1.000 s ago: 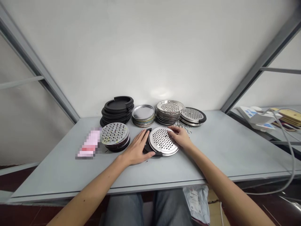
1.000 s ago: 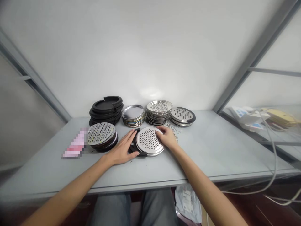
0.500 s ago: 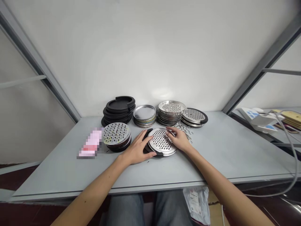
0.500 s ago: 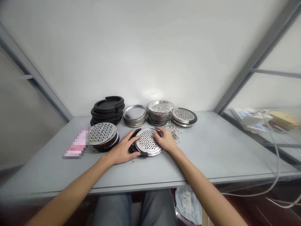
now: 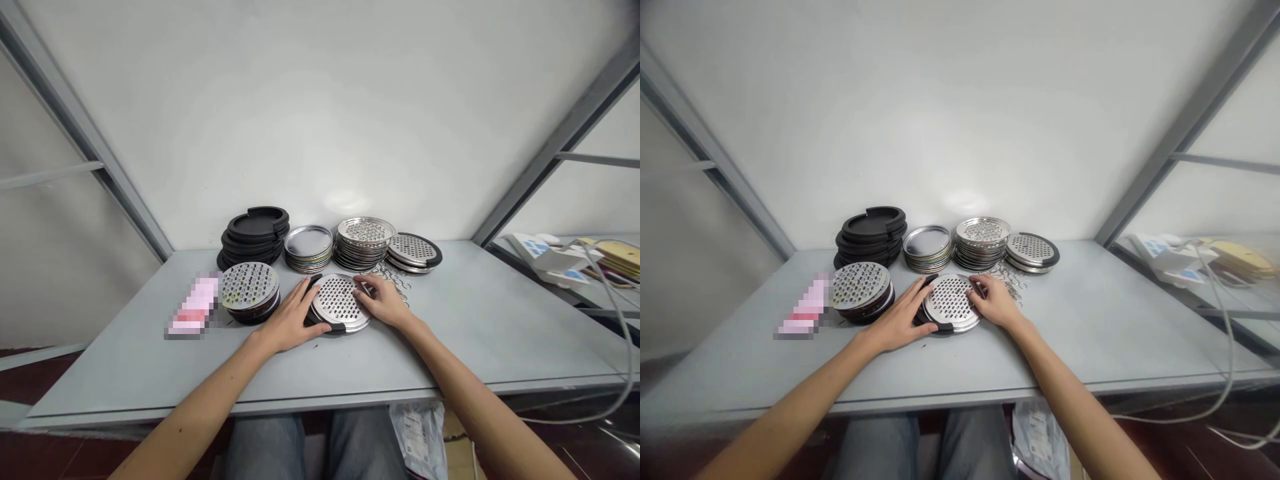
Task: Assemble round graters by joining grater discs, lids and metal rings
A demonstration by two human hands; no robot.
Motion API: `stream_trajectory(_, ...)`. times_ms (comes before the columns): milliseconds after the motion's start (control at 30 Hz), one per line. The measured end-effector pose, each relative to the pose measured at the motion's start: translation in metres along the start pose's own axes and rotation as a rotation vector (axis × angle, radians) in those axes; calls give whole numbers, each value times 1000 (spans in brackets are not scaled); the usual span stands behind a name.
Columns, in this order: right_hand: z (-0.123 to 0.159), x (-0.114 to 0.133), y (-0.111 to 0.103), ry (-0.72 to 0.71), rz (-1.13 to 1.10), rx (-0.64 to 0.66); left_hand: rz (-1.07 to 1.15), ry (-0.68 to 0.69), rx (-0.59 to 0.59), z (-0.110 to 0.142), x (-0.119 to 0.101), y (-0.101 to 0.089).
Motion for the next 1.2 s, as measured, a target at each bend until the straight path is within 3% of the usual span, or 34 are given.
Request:
stream_trajectory(300, 0, 4, 5, -104, -62, 21, 30, -7, -17, 1, 3, -1)
stream_trajectory(700, -2, 8, 15, -188, -114, 80, -11, -6, 45, 2, 3, 0)
stream_trajectory(900, 0, 5, 4, -210, -57, 56, 38, -40, 5, 0, 6, -1)
stream_trajectory(1067, 4, 1, -9, -227, -139, 179, 82, -56, -25, 2, 5, -2)
stream_trajectory(1200, 5, -4, -6, -201, -153, 238, 92, -55, -17, 2, 6, -3)
Point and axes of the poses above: each hand's wrist, its own z-axis away from the middle knuckle, its own y-axis out of the palm, x = y × z, the point moved 4 cm from there along -z, towards the middle knuckle, and after that the axes turned 15 degrees about z, right-handed, at the moved point
